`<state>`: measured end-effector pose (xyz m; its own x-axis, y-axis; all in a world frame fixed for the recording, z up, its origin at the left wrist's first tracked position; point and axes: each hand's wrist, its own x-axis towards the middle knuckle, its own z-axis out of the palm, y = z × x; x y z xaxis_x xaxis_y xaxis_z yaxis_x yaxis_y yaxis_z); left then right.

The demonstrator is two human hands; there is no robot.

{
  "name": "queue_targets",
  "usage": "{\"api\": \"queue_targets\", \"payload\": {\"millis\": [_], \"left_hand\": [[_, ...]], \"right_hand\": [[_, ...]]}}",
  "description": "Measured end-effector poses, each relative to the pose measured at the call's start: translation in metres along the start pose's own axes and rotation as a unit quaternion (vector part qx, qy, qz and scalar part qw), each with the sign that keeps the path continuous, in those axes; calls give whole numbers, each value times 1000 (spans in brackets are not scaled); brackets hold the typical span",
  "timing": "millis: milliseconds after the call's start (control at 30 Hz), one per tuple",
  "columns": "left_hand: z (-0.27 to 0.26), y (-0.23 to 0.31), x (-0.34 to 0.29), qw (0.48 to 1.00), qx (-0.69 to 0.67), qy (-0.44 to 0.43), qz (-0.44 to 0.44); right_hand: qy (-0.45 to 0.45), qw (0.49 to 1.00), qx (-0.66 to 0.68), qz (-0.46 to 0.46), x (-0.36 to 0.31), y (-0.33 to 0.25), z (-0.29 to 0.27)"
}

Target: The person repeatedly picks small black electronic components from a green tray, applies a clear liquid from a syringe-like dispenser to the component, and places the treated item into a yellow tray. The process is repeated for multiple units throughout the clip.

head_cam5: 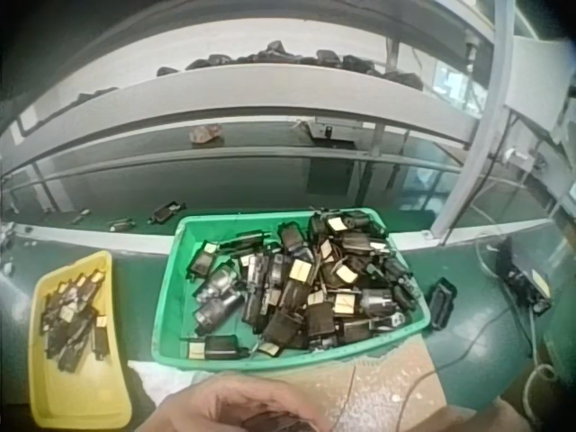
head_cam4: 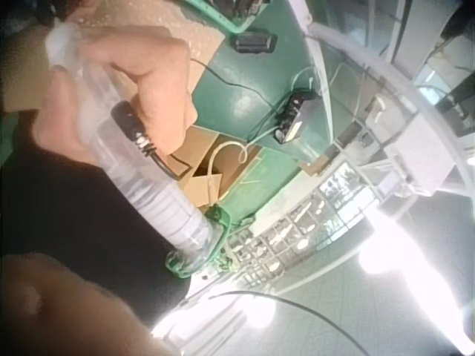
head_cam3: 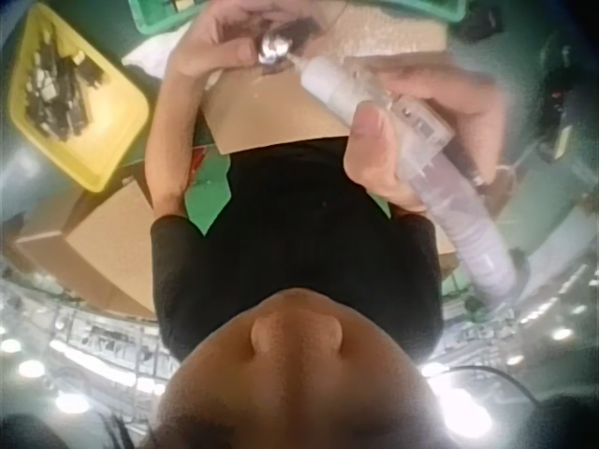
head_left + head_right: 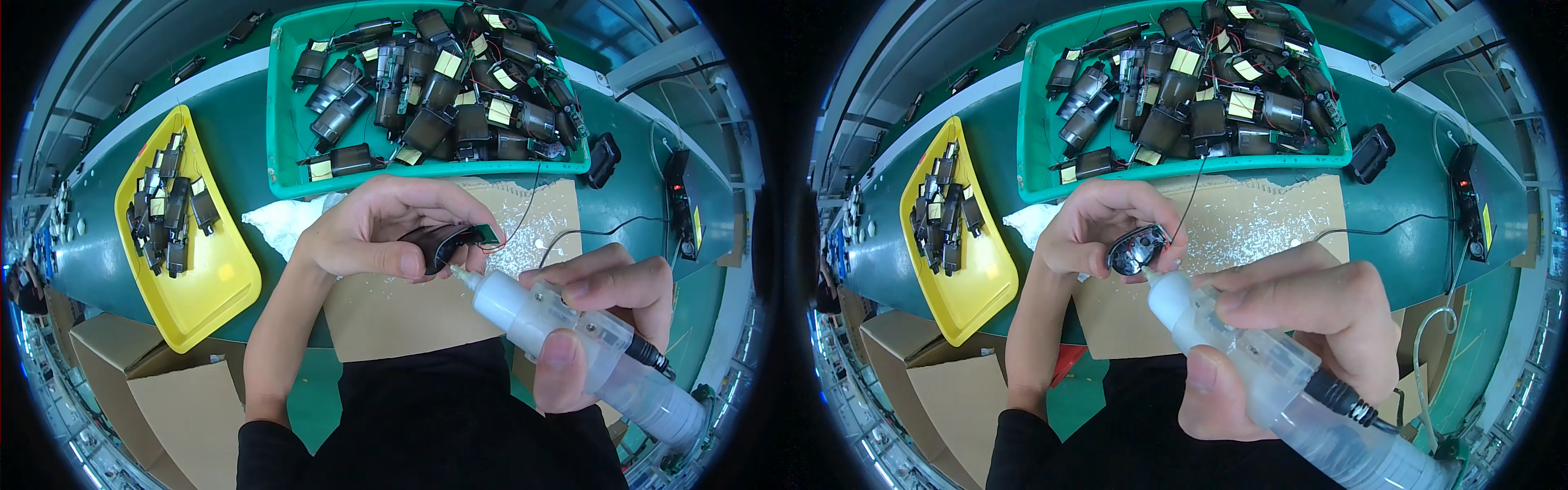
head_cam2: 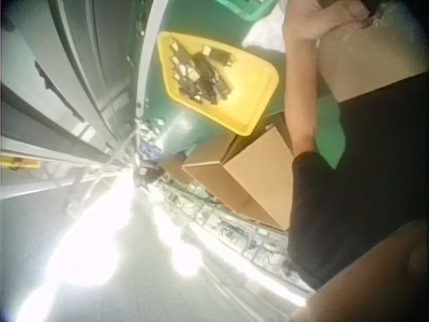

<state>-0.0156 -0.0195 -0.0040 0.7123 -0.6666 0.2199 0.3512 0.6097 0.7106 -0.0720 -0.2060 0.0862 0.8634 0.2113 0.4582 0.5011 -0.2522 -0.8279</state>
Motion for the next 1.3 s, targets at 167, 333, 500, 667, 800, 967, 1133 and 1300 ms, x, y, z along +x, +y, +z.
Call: {"api": "queue_targets", "payload": {"millis": [167, 333, 500, 667, 800, 967, 1133, 1300], "left_hand": [[0, -1, 0, 1000, 3, -1, 7], [0, 0, -1, 1000, 5, 2, 3], [2, 0, 2, 1000, 2, -4, 7], [1, 1, 0, 1000, 7, 12, 4], [-2, 10, -4, 999, 44, 23, 11], [-9, 51, -35, 915, 385, 79, 90], [18, 98, -111, 714, 621, 322, -20], [17, 122, -148, 506, 724, 461, -87]], "right_hand": [[3, 1000, 2, 0, 0, -1, 1], [8, 1000, 8, 3, -1, 0, 1], [33, 999, 7, 33, -1, -6, 3], [57, 998, 13, 24, -2, -1, 8], [120, 990, 56, 45, -3, -7, 12], [113, 989, 46, 83, -2, 9, 2], [-21, 971, -51, 232, -20, 52, -2], [-33, 968, -19, 248, -23, 75, -5]]}}
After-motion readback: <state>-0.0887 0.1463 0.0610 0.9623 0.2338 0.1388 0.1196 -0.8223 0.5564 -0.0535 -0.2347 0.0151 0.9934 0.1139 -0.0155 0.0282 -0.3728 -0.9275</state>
